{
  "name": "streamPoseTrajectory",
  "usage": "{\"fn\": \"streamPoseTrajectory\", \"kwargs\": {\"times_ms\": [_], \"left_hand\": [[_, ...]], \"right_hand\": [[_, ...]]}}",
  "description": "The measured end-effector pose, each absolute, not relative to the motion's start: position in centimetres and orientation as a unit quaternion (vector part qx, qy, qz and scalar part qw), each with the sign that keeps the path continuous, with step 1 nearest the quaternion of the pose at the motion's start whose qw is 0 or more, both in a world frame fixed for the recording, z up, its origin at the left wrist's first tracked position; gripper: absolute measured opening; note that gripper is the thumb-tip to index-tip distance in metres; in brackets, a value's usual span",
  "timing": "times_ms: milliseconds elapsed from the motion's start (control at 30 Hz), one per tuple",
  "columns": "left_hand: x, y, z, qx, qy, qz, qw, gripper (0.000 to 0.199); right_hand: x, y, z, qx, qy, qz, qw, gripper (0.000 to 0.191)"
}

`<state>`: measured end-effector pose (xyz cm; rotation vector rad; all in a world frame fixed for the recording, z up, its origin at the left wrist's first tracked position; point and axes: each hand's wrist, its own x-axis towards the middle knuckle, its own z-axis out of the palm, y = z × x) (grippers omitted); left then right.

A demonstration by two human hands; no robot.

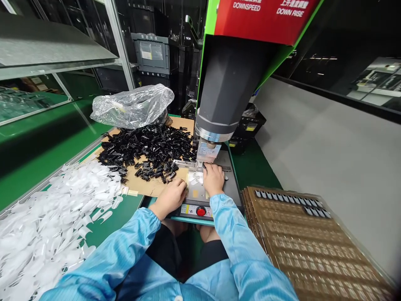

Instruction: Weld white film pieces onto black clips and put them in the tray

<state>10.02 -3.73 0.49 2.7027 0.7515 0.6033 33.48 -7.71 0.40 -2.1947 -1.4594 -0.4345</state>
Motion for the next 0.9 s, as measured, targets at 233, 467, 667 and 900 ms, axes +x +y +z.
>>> {"fn": "streamPoseTrajectory", "kwargs": {"times_ms": [233, 467, 667, 900], "left_hand": [[9.9, -2.6, 0.1, 0.906, 0.264, 0.267, 0.195, 0.013], [16.5, 1.3, 1.9, 0.853, 0.288, 0.37, 0.23, 0.013], [21.4, 2.7, 0.5, 0.874, 0.281, 0.338, 0.206, 0.018], [20.9, 2.6, 1.3, 0.923, 0.271, 0.254, 0.104, 0.035]], "right_hand": [[34.3, -7.9, 1.8, -0.784, -0.568, -0.129, 0.213, 0.033], [33.8, -8.3, 1.6, -0.787, -0.568, -0.111, 0.216, 0.046], [33.8, -8.8, 1.7, -0.791, -0.57, -0.109, 0.196, 0.05], [33.8, -8.4, 2.1, -0.792, -0.571, -0.104, 0.191, 0.047]]}}
